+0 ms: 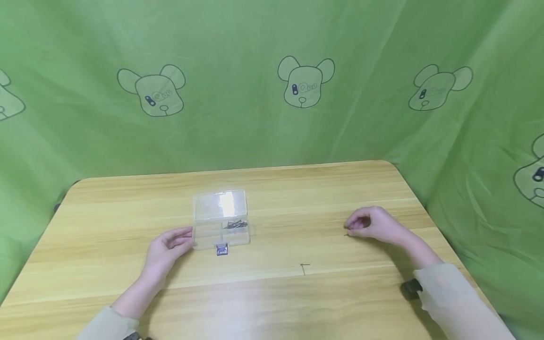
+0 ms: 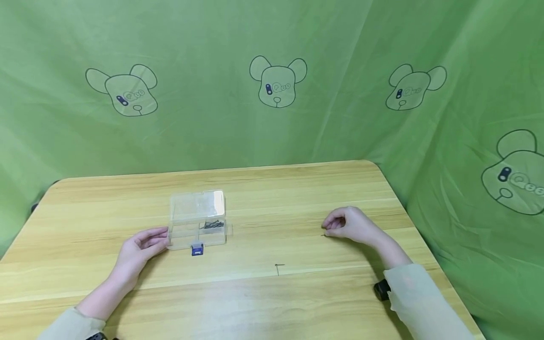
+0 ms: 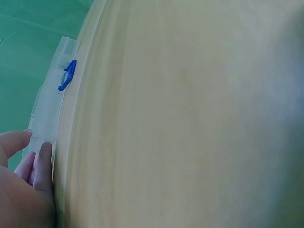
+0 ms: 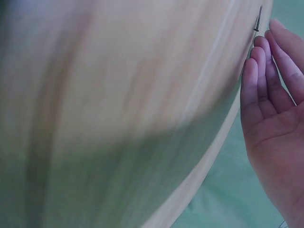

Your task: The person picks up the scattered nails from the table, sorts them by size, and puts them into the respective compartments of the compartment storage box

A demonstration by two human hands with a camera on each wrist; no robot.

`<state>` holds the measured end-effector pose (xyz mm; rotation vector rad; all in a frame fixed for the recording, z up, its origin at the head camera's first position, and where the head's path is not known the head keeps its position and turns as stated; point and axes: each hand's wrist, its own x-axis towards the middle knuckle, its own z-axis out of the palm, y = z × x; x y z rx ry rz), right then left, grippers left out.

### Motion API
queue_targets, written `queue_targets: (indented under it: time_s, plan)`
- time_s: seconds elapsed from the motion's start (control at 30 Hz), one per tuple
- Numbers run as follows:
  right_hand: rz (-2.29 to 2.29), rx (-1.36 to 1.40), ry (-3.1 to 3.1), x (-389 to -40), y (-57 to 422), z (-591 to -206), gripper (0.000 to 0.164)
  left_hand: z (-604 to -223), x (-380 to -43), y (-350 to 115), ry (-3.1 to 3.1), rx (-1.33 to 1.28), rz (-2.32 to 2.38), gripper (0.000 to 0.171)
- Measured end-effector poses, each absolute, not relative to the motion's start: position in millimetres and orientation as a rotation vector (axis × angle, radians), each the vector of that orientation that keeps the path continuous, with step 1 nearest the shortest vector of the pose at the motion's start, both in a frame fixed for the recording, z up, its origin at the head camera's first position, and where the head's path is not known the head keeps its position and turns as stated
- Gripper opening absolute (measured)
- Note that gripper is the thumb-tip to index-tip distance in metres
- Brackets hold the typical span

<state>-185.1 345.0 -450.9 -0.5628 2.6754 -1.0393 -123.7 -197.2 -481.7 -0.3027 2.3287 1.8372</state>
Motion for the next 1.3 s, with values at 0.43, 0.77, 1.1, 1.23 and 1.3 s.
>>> queue_targets:
  time_s: [0.43, 0.77, 1.1, 1.23, 1.3]
  plan:
    - [-0.999, -0.536, 2.650, -185.5, 349.4, -455.0, 0.019, -482.5, -123.8, -197.1, 2.321, -0.308, 1.850, 0.052]
    - [-0.960, -0.587, 2.674, -185.1, 346.8, -454.9, 0.013, -481.6, -122.9, -196.5, 2.313, -0.316, 1.858, 0.052]
    - [-0.936, -0.638, 2.674, -186.8, 349.6, -457.6, 0.011, -482.3, -122.9, -196.1, 2.322, -0.314, 1.859, 0.052]
    - [-0.929, -0.641, 2.669, -187.6, 349.2, -457.5, 0.011, -482.4, -123.1, -196.0, 2.323, -0.315, 1.861, 0.052]
    - [-0.924, -0.643, 2.664, -188.0, 349.1, -457.5, 0.012, -482.7, -123.2, -196.0, 2.326, -0.314, 1.858, 0.052]
